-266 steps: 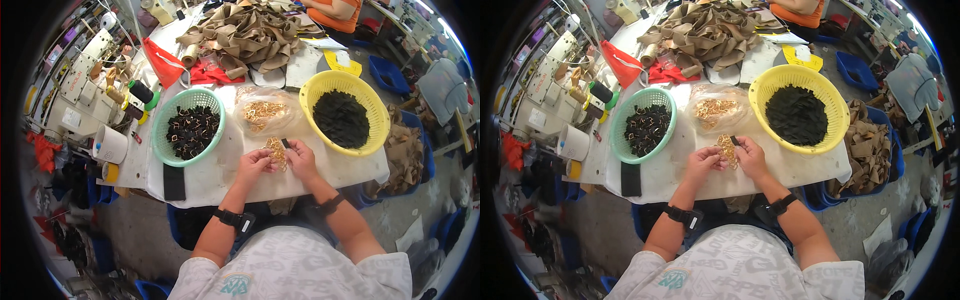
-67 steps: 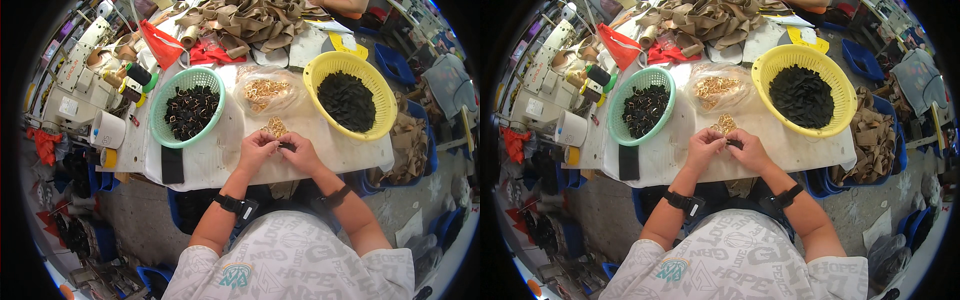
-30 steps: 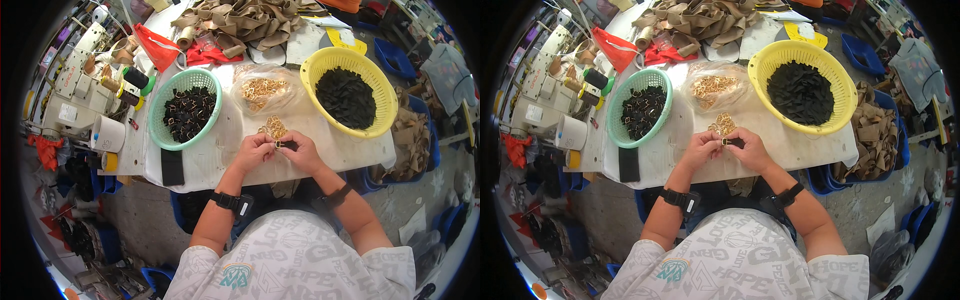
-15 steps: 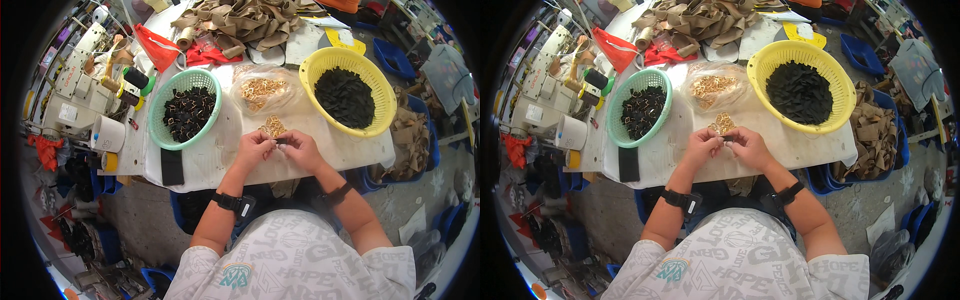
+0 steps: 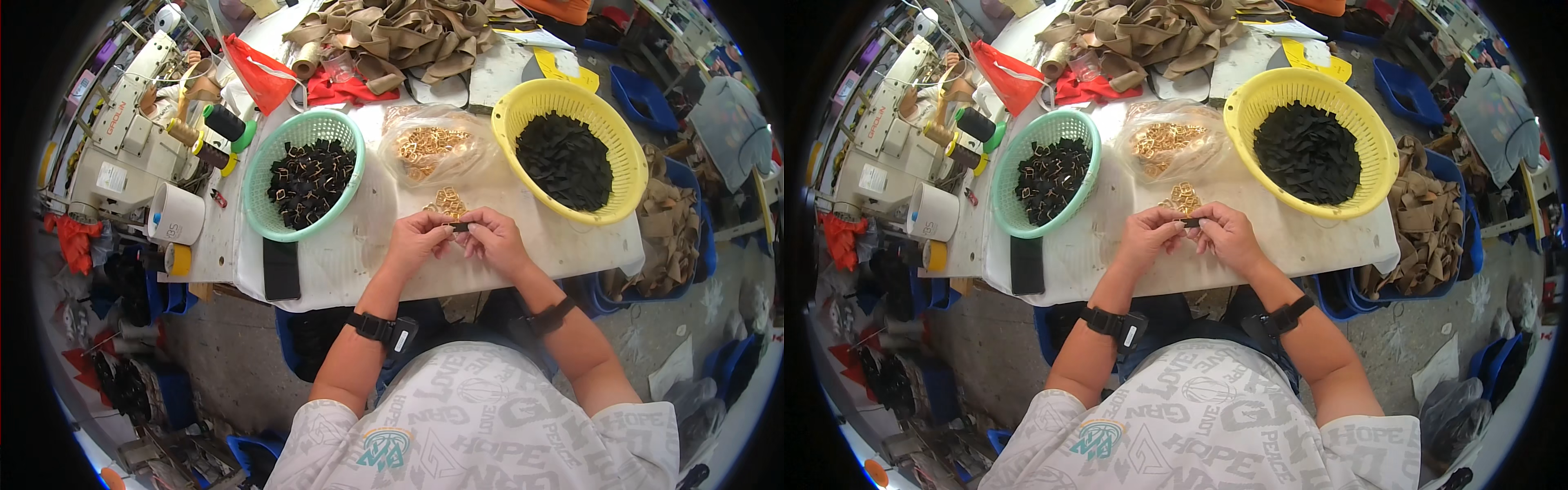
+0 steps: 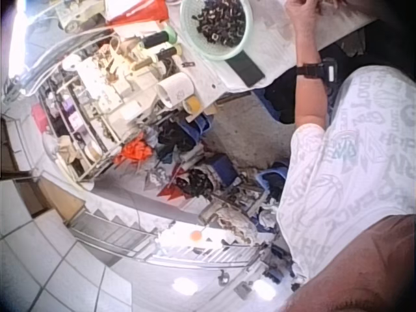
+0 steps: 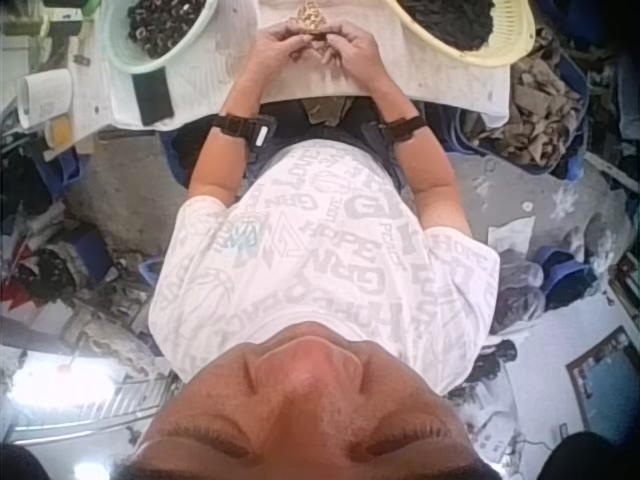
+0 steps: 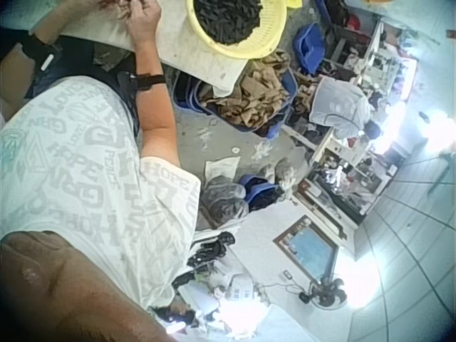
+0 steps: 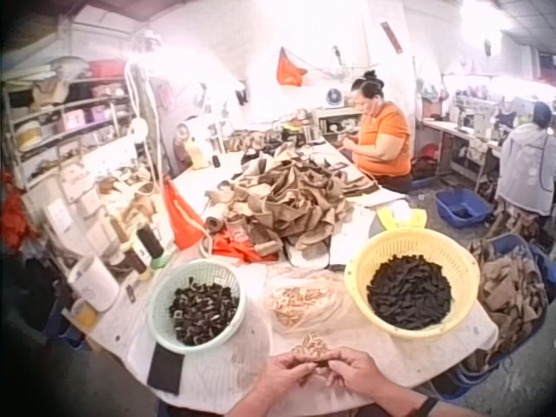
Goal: Assembling small gold-colored buckle or eyelet components for shoe manufacturing.
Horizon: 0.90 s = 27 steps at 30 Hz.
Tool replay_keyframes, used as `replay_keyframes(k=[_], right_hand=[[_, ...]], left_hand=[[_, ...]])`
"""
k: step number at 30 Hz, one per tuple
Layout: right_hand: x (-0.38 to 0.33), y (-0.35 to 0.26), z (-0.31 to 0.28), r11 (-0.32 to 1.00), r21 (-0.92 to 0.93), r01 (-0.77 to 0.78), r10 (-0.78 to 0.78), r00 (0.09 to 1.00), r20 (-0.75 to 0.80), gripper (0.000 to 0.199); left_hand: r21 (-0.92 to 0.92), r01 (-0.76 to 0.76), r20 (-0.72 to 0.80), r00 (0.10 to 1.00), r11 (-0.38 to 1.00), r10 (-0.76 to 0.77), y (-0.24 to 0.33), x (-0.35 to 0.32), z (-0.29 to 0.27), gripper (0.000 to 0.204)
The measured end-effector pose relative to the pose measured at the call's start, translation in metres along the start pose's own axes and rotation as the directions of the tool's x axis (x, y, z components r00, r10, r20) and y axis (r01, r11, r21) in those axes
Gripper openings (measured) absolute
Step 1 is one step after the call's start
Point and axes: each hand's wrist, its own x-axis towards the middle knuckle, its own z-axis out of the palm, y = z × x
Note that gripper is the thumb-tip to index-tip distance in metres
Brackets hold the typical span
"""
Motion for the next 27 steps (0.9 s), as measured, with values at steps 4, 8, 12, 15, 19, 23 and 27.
replay_keyframes(k=[4,8,12,15,19,23,27], right_hand=[[-0.0001,0.0001,0.0002,1.0,-0.018,-0.016,0.015,1.0,-0.011,0.021],[0.0023,0.006,-0.0017,0.999,-0.038,-0.002,0.0,0.999,-0.052,0.022],[0.0033,0.006,-0.0016,0.999,-0.047,-0.006,0.002,0.997,-0.077,0.02],[0.0043,0.0061,-0.0006,0.999,-0.047,0.0,-0.004,0.997,-0.083,0.018],[0.0031,0.0038,0.0013,0.998,-0.07,0.0,-0.005,0.997,-0.072,0.016],[0.0029,0.0038,0.0021,0.996,-0.087,0.006,-0.01,0.999,-0.046,0.015],[0.0025,0.0022,0.0035,0.995,-0.104,-0.001,-0.003,0.999,-0.038,0.013]], left_hand=[[0.022,-0.015,0.002,1.0,1.0,0.015,-0.0002,-0.0013,-0.0008,0.013],[0.003,-0.016,-0.003,1.0,1.0,0.016,-0.0035,-0.0008,-0.0037,0.012],[-0.019,-0.033,-0.003,0.999,0.999,0.033,-0.0045,-0.001,-0.0044,0.011],[-0.032,-0.036,-0.016,0.999,0.999,0.035,-0.0055,-0.0016,-0.0045,0.011],[-0.059,-0.029,-0.029,0.999,0.998,0.027,-0.0049,-0.0025,-0.0034,0.011],[-0.043,-0.026,-0.029,0.999,0.999,0.025,-0.0027,-0.003,-0.0013,0.009],[-0.034,-0.035,-0.018,0.999,0.999,0.034,-0.0047,-0.0021,-0.0024,0.009]])
